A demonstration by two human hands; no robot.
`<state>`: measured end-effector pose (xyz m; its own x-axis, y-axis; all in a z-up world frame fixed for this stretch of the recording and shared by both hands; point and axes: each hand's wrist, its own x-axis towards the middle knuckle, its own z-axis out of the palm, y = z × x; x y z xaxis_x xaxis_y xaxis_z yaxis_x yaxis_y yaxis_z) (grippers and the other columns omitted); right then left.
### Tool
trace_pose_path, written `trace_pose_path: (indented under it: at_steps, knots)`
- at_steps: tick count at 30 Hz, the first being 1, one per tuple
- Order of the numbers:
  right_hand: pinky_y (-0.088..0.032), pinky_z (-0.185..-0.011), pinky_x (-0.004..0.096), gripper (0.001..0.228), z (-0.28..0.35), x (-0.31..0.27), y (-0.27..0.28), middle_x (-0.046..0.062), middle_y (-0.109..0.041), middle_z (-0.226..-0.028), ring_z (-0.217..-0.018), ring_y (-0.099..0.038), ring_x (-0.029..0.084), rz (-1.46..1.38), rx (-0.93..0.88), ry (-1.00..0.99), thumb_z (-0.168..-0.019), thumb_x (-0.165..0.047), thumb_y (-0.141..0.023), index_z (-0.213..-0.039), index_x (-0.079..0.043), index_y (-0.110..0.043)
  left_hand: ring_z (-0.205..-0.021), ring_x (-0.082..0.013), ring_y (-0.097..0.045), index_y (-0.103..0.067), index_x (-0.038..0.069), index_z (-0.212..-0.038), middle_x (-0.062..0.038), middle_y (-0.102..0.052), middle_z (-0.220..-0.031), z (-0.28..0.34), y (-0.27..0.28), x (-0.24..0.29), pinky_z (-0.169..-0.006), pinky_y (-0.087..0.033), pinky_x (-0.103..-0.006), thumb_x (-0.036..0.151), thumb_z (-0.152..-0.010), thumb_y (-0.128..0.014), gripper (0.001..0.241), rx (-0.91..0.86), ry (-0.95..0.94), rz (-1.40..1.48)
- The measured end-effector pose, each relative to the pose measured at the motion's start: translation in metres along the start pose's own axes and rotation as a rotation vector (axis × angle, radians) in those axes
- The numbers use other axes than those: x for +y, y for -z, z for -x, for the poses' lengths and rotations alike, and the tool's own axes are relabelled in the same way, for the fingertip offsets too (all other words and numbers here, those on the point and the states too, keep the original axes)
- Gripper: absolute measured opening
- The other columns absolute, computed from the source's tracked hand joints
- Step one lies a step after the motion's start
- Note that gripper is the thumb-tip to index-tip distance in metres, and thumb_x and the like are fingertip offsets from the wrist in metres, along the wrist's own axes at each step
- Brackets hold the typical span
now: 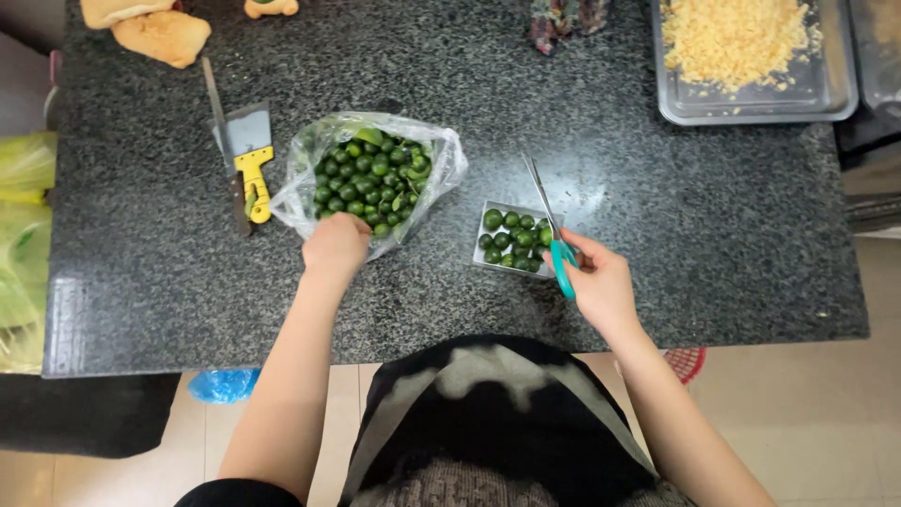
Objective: Trim the stems of small green citrus fruits with scissors and place them into a small plastic container.
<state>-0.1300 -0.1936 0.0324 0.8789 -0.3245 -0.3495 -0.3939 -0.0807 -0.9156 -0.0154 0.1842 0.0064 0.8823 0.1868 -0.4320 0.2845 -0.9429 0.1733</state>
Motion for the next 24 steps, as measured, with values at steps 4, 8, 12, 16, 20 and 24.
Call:
trace_pose_path:
  at_steps: [4,8,12,16,20,24]
  knots:
    - [-0.052,-0.044,0.02,0.053,0.0,0.001,-0.004,0.004,-0.065,-0.066,-0.055,-0.064,0.008,0.014,-0.022,0.018,-0.079,-0.016,-0.094,-0.128,-0.012,-0.075,-0.11,-0.0397,-0.074,-0.087,0.023,-0.087,-0.014,-0.082,-0.1,0.025,0.013,0.01,-0.096,-0.06,-0.0506,0.019,-0.092,-0.061,0.026,-0.181,-0.062,0.08]
    - [-0.051,-0.044,0.02,0.052,0.002,-0.006,-0.005,0.005,-0.066,-0.066,-0.054,-0.064,0.009,0.035,-0.031,0.014,-0.08,-0.016,-0.094,-0.128,-0.011,-0.074,-0.099,-0.0367,-0.077,-0.085,0.017,-0.097,-0.017,-0.08,-0.095,0.014,0.002,0.006,-0.085,-0.062,-0.0533,0.022,-0.094,-0.061,0.025,-0.103,-0.02,0.023]
    - [-0.049,-0.043,0.019,0.052,0.003,-0.008,-0.006,0.005,-0.064,-0.065,-0.053,-0.061,0.008,0.046,-0.028,0.011,-0.081,-0.017,-0.093,-0.129,-0.012,-0.074,-0.094,-0.0384,-0.077,-0.078,0.01,-0.1,-0.018,-0.077,-0.093,0.021,0.004,0.002,-0.083,-0.061,-0.0601,0.023,-0.094,-0.071,0.016,0.02,0.038,-0.02]
    - [-0.049,-0.044,0.019,0.053,0.004,-0.006,-0.006,0.005,-0.064,-0.065,-0.053,-0.061,0.008,0.047,-0.03,0.022,-0.081,-0.017,-0.093,-0.13,-0.012,-0.074,-0.105,-0.0443,-0.073,-0.062,0.001,-0.113,-0.021,-0.069,-0.106,0.044,0.01,0.0,-0.088,-0.059,-0.0657,0.029,-0.087,-0.082,0.043,0.163,0.114,0.087]
    - [-0.049,-0.045,0.02,0.052,0.006,-0.005,-0.008,0.006,-0.063,-0.064,-0.053,-0.061,0.009,0.054,-0.041,0.027,-0.081,-0.017,-0.093,-0.129,-0.011,-0.074,-0.111,-0.0485,-0.069,-0.052,0.0,-0.116,-0.024,-0.064,-0.112,0.044,-0.026,-0.021,-0.094,-0.056,-0.0632,0.046,-0.097,-0.07,0.053,0.255,0.236,0.37]
    - [-0.05,-0.046,0.019,0.053,0.009,-0.009,-0.011,0.004,-0.063,-0.064,-0.053,-0.061,0.008,0.053,-0.057,0.022,-0.081,-0.017,-0.094,-0.13,-0.012,-0.073,-0.106,-0.0421,-0.073,-0.052,0.008,-0.111,-0.019,-0.071,-0.104,0.034,-0.061,-0.047,-0.088,-0.059,-0.0582,0.045,-0.097,-0.067,0.042,0.191,0.354,0.467]
